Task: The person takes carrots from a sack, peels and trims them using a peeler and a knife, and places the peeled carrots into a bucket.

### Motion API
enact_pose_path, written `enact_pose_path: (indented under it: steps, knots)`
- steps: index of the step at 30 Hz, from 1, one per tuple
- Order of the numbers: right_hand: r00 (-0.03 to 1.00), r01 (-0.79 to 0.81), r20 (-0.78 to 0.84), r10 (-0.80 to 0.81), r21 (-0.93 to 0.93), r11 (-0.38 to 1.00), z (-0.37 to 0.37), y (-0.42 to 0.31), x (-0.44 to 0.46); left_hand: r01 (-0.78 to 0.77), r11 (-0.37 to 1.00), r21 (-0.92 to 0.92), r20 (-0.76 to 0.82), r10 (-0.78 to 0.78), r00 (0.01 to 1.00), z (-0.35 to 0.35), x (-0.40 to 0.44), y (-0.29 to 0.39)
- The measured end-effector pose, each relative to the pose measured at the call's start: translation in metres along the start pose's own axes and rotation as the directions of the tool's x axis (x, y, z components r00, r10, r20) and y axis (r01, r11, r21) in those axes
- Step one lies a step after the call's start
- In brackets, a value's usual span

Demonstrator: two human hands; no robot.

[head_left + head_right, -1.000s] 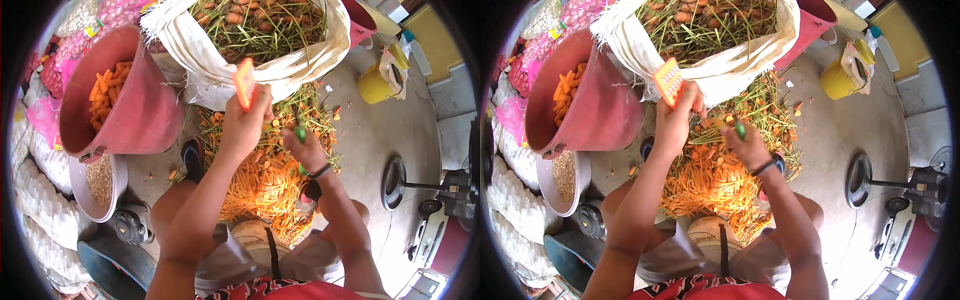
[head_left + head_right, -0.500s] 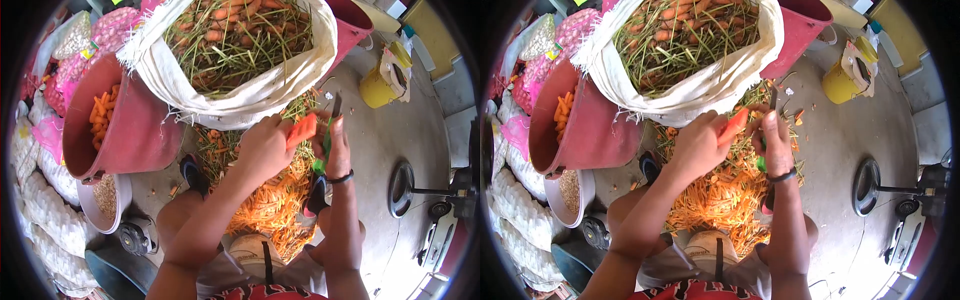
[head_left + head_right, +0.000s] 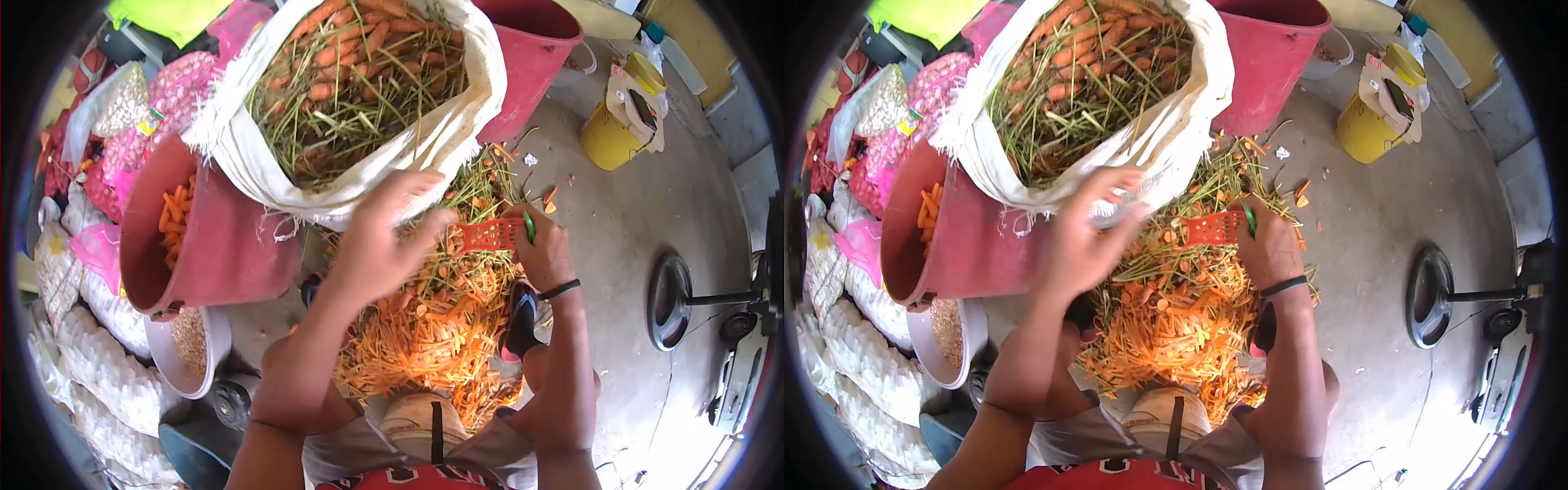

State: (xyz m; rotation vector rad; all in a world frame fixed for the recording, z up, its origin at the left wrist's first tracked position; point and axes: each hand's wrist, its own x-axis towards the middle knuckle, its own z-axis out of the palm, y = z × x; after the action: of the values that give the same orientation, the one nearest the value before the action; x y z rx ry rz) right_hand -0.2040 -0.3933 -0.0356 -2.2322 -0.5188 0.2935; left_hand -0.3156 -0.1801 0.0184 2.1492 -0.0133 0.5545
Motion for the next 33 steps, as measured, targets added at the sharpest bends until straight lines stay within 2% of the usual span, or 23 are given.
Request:
enact_pose_path:
  steps: [1,2,3,4,5,6,8,10,13,14,17,20,23,24,25,26,27,28,29,30,31,32,33]
  knots:
    - [0.999,0.036,-0.019,-0.037,-0.018,0.999,-0.004,0.002,0.001,-0.041,0.999,-0.007,-0.105,0.04,0.994,-0.013,0.01,-0.008]
    - [0.997,0.067,-0.033,-0.068,-0.042,0.997,-0.008,0.004,0.001,-0.006,1.0,-0.027,-0.237,0.0,0.971,-0.02,0.02,-0.012]
    - [0.995,0.082,-0.046,-0.086,-0.068,0.994,-0.011,0.004,0.0,0.001,0.999,-0.054,-0.273,-0.016,0.962,-0.025,0.035,-0.028]
    - [0.993,0.099,-0.055,-0.105,-0.097,0.99,-0.013,0.002,-0.001,-0.002,1.0,0.005,-0.302,0.004,0.953,-0.029,0.055,-0.027]
    - [0.99,0.118,-0.059,-0.126,-0.128,0.985,-0.015,0.001,-0.001,-0.069,0.986,0.15,-0.303,0.112,0.946,-0.029,0.08,-0.038]
    - [0.991,0.093,-0.083,-0.108,-0.162,0.982,-0.014,0.003,0.0,0.005,0.964,0.265,-0.184,0.046,0.982,-0.031,0.105,-0.037]
    - [0.992,0.081,-0.089,-0.09,-0.101,0.992,-0.015,0.005,0.004,-0.229,0.843,0.487,-0.101,0.315,0.944,-0.022,0.17,-0.091]
    - [0.993,0.076,-0.081,-0.081,-0.071,0.995,-0.019,0.006,0.006,-0.31,0.663,0.681,0.131,0.306,0.943,-0.02,0.213,-0.128]
    - [0.993,0.094,-0.064,-0.098,-0.072,0.993,-0.024,0.008,0.009,-0.374,0.43,0.821,0.412,0.007,0.911,-0.014,0.239,-0.146]
    - [0.991,0.102,-0.073,-0.108,-0.076,0.992,-0.025,0.011,0.01,-0.313,0.44,0.841,0.393,-0.102,0.914,-0.012,0.245,-0.147]
    - [0.99,0.11,-0.075,-0.117,-0.101,0.989,-0.025,0.011,0.01,-0.261,0.48,0.837,0.314,-0.032,0.949,-0.021,0.238,-0.141]
    - [0.989,0.121,-0.074,-0.127,-0.09,0.989,-0.029,0.015,0.009,0.05,0.861,0.506,0.108,-0.121,0.987,-0.049,0.231,-0.12]
    - [0.99,0.112,-0.07,-0.121,-0.116,0.987,-0.03,0.017,0.006,0.012,1.0,-0.02,0.011,-0.012,1.0,-0.081,0.192,-0.08]
    - [0.991,0.11,-0.06,-0.119,-0.136,0.985,-0.029,0.016,0.006,0.09,0.957,-0.274,-0.066,-0.112,0.991,-0.083,0.168,-0.051]
    - [0.987,0.132,-0.077,-0.142,-0.12,0.984,-0.025,0.015,0.006,0.137,0.846,-0.516,-0.117,-0.228,0.966,-0.078,0.146,-0.026]
    - [0.983,0.153,-0.089,-0.163,-0.107,0.982,-0.021,0.014,0.005,-0.044,0.779,-0.626,-0.211,-0.115,0.971,-0.071,0.134,-0.018]
    - [0.978,0.174,-0.1,-0.184,-0.101,0.98,-0.017,0.014,0.004,-0.055,0.686,-0.725,-0.234,-0.171,0.957,-0.058,0.113,-0.007]
    - [0.967,0.219,-0.124,-0.225,-0.061,0.974,-0.012,0.016,0.005,0.024,0.549,-0.835,-0.127,-0.235,0.964,-0.046,0.088,0.004]
    - [0.965,0.226,-0.123,-0.231,-0.049,0.973,-0.009,0.013,0.004,0.041,0.448,-0.893,-0.109,-0.304,0.946,-0.026,0.065,0.009]
    - [0.965,0.226,-0.127,-0.23,-0.041,0.973,-0.005,0.009,0.002,0.145,0.563,-0.814,-0.05,-0.316,0.947,-0.011,0.042,0.005]
    - [0.966,0.219,-0.135,-0.222,-0.035,0.975,-0.002,0.006,-0.001,0.254,0.589,-0.767,0.01,-0.385,0.923,0.008,0.019,-0.012]
    - [0.963,0.234,-0.135,-0.233,-0.007,0.972,0.001,0.001,-0.004,0.274,0.743,-0.611,-0.041,-0.376,0.926,0.029,0.003,-0.018]
    - [0.969,0.222,-0.104,-0.226,-0.046,0.974,0.003,-0.004,-0.007,0.352,0.821,-0.449,0.016,-0.386,0.922,0.043,-0.015,-0.039]
